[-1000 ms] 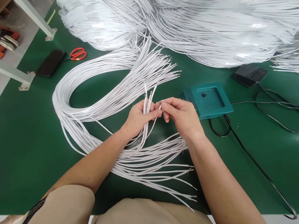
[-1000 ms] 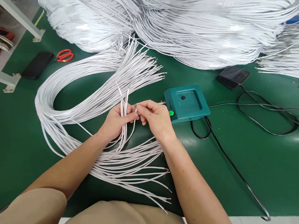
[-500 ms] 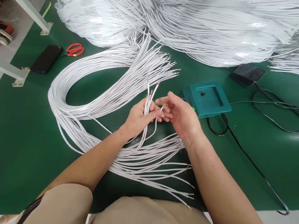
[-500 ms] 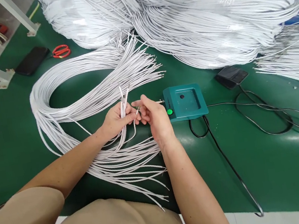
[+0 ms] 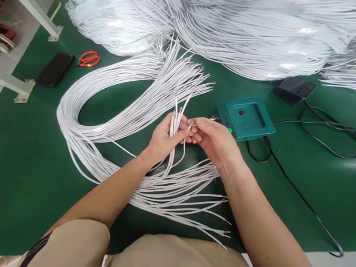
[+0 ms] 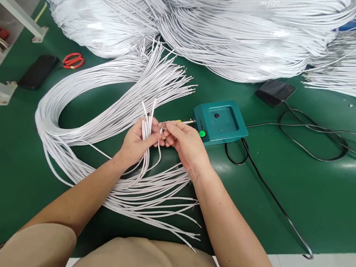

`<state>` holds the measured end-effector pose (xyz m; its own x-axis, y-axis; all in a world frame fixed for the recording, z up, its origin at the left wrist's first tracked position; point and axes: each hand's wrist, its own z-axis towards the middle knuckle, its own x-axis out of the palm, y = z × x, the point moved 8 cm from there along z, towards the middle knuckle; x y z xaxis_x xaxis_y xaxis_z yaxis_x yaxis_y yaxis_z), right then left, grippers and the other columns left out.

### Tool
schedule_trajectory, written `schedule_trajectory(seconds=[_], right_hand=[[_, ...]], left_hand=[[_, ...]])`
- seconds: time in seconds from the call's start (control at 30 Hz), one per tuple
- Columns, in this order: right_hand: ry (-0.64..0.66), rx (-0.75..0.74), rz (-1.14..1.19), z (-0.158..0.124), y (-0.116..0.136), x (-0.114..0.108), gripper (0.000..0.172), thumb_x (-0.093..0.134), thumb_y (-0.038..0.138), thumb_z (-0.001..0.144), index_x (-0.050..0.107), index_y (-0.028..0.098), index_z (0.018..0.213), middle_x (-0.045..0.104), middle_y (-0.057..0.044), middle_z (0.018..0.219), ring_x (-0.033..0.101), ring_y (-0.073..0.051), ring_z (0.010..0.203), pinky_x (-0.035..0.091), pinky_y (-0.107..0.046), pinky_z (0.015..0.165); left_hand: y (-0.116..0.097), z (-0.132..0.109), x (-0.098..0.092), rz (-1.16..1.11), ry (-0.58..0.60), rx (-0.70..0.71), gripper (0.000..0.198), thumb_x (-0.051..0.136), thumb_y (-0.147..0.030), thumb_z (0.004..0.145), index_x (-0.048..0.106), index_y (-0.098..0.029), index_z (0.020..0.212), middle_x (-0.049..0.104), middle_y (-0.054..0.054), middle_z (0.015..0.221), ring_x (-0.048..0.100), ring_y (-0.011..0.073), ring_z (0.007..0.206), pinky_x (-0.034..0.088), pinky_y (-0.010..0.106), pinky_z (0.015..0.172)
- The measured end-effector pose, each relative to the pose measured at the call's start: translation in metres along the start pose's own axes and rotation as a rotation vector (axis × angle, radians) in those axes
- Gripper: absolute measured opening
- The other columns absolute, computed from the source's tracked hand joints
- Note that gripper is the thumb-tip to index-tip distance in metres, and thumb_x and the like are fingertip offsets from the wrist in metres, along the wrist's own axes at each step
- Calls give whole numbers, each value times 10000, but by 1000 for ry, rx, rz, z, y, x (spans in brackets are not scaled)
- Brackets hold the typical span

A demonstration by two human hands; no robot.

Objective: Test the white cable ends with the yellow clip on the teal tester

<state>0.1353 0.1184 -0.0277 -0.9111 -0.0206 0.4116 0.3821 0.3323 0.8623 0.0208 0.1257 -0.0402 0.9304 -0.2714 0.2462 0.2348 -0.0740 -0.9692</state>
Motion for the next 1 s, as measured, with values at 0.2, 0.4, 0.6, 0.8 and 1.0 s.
schedule_trajectory(seconds=[0.2, 0.4, 0.6, 0.8, 1.0], right_hand=[[-179, -262, -457, -6, 19, -6, 155, 674, 326, 768, 688, 177, 808, 648, -9, 727, 553, -124, 641, 480, -277, 665], [-232, -771, -1338, -23, 36, 22, 258, 416, 229, 932, 613, 192, 770, 612, -84, 805, 543, -198, 772, 439, -330, 736], [-126, -849, -1762, -17, 40, 27, 243, 403, 234, 945, 639, 179, 937, 651, -107, 921, 542, -251, 889, 376, -383, 814], [7, -676, -1923, 8, 47, 7, 139, 508, 141, 846, 633, 163, 902, 696, -88, 826, 591, -250, 845, 324, -436, 970], [69, -708, -1931, 12, 46, 7, 118, 539, 110, 800, 634, 165, 841, 683, -76, 784, 571, -236, 851, 337, -416, 949]], left_hand=[[0, 1, 3, -7, 33, -44, 534, 710, -347, 786, 539, -183, 1265, 606, -3, 803, 603, 83, 657, 467, 197, 569], [5, 2, 7, -155, 70, -166, 384, 720, -308, 768, 621, -167, 1110, 597, -9, 734, 590, 79, 606, 429, 184, 501], [16, 4, -12, -5, -55, -256, 422, 741, -240, 721, 617, -143, 1112, 668, 27, 757, 691, 142, 659, 377, 155, 416], [18, 8, -19, 174, -70, -254, 465, 722, -257, 745, 587, -130, 1171, 707, 61, 806, 719, 179, 702, 451, 168, 434], [17, 10, -22, 251, -102, -235, 436, 709, -220, 748, 593, -119, 1155, 702, 58, 779, 721, 180, 694, 469, 163, 435]])
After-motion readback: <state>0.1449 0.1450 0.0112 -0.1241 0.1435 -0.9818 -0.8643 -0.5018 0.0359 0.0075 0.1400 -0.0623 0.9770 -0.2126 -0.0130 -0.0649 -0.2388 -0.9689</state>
